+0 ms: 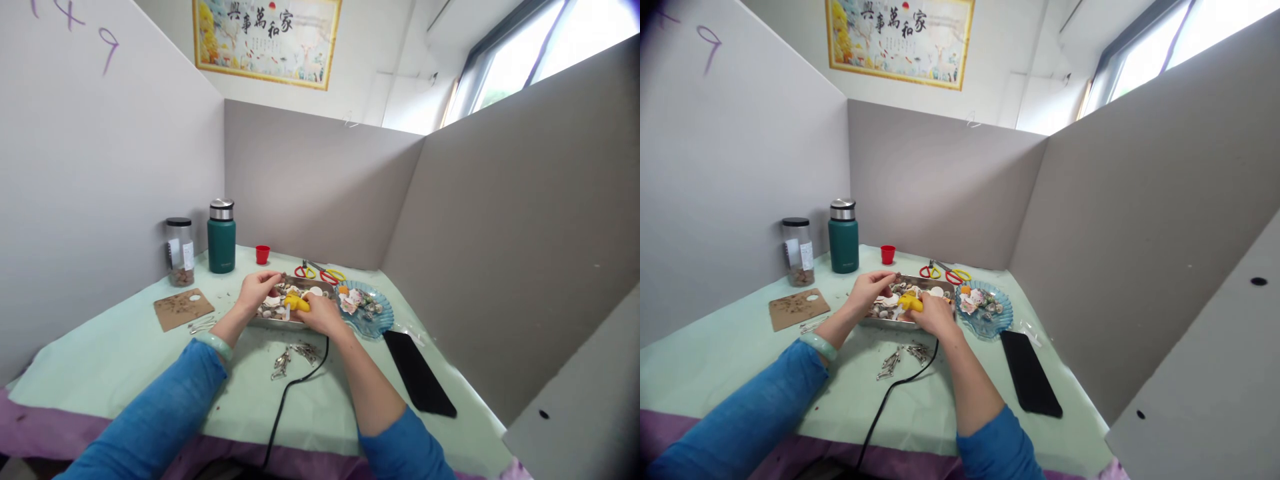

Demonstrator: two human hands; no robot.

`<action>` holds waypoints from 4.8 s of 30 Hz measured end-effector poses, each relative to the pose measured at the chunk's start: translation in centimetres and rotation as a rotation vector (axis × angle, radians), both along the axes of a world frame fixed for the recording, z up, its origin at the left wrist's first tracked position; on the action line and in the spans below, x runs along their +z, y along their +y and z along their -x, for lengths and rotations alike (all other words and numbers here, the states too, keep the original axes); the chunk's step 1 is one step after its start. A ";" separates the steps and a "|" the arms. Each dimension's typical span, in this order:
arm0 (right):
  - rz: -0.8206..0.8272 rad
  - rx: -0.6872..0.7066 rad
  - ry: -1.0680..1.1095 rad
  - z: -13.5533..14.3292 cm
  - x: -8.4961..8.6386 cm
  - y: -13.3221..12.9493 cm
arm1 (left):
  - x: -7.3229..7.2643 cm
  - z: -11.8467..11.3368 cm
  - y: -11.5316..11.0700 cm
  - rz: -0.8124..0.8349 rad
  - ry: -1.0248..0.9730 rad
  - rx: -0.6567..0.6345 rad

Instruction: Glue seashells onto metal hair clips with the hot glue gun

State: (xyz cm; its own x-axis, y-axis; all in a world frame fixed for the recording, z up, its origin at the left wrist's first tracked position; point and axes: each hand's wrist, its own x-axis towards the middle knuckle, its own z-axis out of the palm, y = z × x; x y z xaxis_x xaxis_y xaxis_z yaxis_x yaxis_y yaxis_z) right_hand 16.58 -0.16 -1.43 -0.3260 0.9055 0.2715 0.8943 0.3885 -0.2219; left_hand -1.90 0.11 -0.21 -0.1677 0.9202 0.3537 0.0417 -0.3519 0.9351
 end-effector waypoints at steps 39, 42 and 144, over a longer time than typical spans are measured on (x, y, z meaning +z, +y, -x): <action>0.110 0.152 1.225 2.1 0.6 0.3 | 0.6 -1.2 -1.3 0.076 -0.192 -0.156; 0.134 0.156 1.266 2.0 0.9 0.0 | 0.5 -1.1 -1.2 0.067 -0.193 -0.139; 0.002 0.239 0.898 0.3 0.4 0.8 | 0.0 -1.1 -1.0 0.254 -0.162 -0.296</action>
State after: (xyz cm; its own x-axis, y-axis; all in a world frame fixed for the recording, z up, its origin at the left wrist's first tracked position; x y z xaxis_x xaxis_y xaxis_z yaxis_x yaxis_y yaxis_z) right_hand 16.23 0.64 -1.03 -0.1725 0.8419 0.5113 0.2830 0.5396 -0.7929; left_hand -0.81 -0.84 -0.21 0.0824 0.9916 0.1001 -0.1814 -0.0838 0.9798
